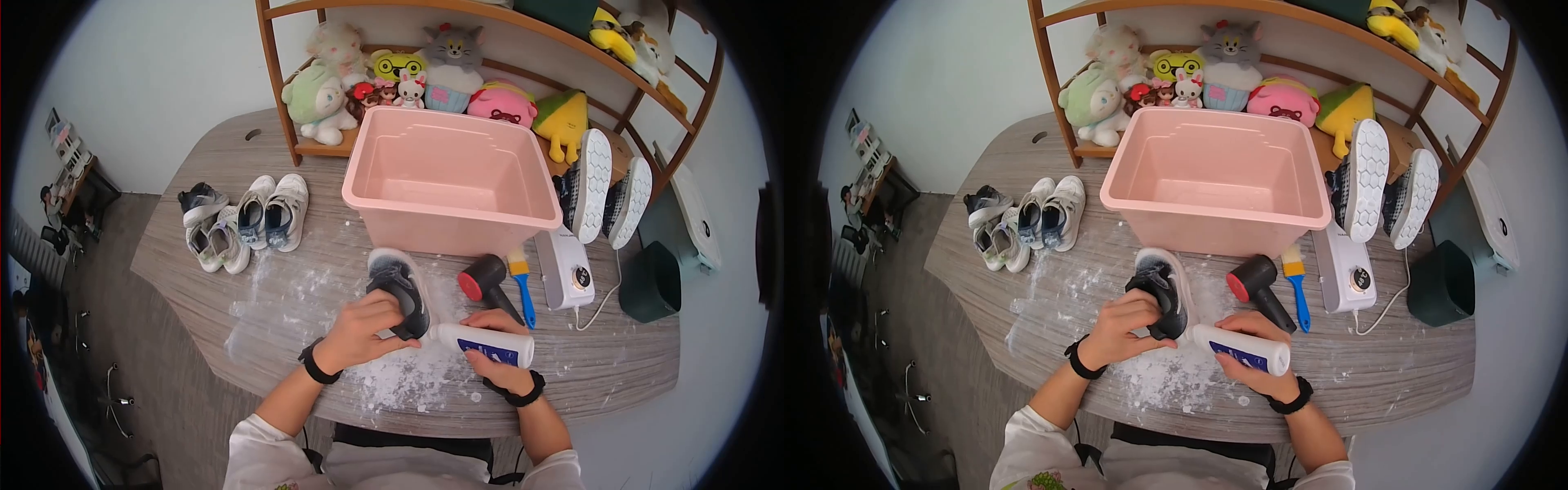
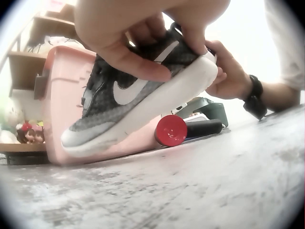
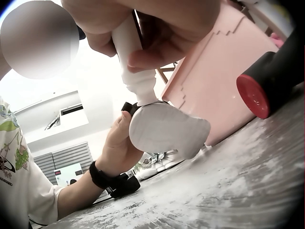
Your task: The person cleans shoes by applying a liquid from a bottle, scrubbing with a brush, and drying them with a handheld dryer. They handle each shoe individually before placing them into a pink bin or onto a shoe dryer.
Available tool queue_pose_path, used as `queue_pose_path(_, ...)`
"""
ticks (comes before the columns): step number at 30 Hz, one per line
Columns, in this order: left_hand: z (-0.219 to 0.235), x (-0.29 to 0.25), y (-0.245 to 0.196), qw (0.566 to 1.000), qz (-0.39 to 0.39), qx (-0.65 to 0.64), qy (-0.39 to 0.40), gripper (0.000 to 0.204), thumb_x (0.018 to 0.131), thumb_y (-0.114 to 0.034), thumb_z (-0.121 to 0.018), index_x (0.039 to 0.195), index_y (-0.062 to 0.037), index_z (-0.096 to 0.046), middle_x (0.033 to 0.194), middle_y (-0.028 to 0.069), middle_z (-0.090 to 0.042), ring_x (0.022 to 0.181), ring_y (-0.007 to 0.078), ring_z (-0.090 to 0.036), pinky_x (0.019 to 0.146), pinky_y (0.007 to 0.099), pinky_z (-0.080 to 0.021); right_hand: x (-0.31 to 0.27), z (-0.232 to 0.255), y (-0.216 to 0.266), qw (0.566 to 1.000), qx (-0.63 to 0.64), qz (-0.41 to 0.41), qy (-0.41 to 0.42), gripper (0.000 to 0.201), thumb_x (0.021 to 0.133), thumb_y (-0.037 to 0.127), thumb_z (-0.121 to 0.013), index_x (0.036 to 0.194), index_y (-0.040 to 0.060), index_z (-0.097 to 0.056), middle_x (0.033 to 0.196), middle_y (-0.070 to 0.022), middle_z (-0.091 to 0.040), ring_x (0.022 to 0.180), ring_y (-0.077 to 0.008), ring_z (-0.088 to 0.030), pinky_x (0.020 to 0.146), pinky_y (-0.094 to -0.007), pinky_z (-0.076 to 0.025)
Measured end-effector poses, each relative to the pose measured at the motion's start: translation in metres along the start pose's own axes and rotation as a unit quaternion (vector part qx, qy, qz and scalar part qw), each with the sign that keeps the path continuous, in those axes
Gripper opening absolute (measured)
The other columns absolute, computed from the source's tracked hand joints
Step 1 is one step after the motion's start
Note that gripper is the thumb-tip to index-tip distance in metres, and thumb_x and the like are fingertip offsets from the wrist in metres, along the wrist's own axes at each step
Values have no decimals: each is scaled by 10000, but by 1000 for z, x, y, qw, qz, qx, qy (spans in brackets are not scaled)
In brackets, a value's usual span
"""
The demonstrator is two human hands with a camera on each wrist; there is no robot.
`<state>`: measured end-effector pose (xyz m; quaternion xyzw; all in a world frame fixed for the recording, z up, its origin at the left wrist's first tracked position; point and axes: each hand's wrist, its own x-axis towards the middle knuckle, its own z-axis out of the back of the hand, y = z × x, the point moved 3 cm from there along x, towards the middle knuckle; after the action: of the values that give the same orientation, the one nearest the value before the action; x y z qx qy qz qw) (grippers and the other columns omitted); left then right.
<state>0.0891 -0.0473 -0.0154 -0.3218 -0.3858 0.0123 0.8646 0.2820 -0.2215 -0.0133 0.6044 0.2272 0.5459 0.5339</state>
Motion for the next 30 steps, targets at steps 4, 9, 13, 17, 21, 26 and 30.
queue_pose_path(4, 2, -1, -4, 995, -17, 98, -15, 400, 637, -303, -971, 806, -44, -716, 782, 53, -661, 721, 191, -632, 542, 299, -489, 1, -4, 3, 999, -30, 11, -6, 430, 737, 31, -859, 1133, -12, -699, 1121, -159, -716, 1019, -247, -699, 909, -350, -558)
queue_pose_path(9, 3, 0, -7, 992, -20, 123, -34, 453, 608, -352, -969, 832, -49, -718, 723, 29, -627, 654, 192, -599, 518, 295, -461, 1, -5, 2, 998, -44, -4, -39, 429, 736, 37, -860, 1131, -12, -701, 1122, -165, -719, 1014, -252, -700, 905, -350, -558)
queue_pose_path(13, 0, -4, -8, 987, -39, 151, -32, 468, 628, -356, -954, 884, -49, -711, 748, 40, -620, 666, 213, -610, 535, 314, -480, 1, -7, 3, 998, -56, 32, 14, 423, 736, 41, -865, 1125, -7, -704, 1094, -154, -729, 980, -245, -711, 885, -346, -564)
queue_pose_path(17, -6, -1, -8, 988, -39, 149, -33, 484, 644, -316, -959, 967, -45, -722, 769, 39, -638, 636, 211, -605, 523, 316, -473, 4, -13, 4, 997, -67, -34, 19, 403, 740, 57, -876, 1104, 2, -711, 1050, -131, -736, 938, -225, -719, 867, -333, -567)
queue_pose_path(21, -6, 0, -13, 993, -5, 116, 22, 416, 699, -204, -931, 1025, -50, -722, 821, 50, -660, 667, 227, -625, 560, 337, -497, 6, -15, 1, 995, -94, -37, 20, 390, 748, 64, -879, 1095, 1, -712, 1045, -128, -733, 933, -215, -717, 853, -327, -567)
queue_pose_path(26, 8, 1, -8, 999, -22, -43, 0, 291, 704, 74, -693, 959, -58, -735, 927, 89, -685, 832, 280, -659, 712, 382, -525, 8, -19, 0, 990, -138, -16, 36, 391, 764, 65, -878, 1110, 2, -707, 1052, -124, -725, 934, -212, -713, 839, -324, -564)
queue_pose_path(30, 37, -3, 4, 999, 33, 13, 11, 438, 618, 142, -568, 977, -60, -715, 1166, 116, -682, 1087, 346, -617, 949, 447, -487, 7, -21, -2, 990, -125, -37, 53, 395, 748, 68, -876, 1103, 3, -716, 1048, -118, -732, 944, -209, -707, 865, -323, -557)
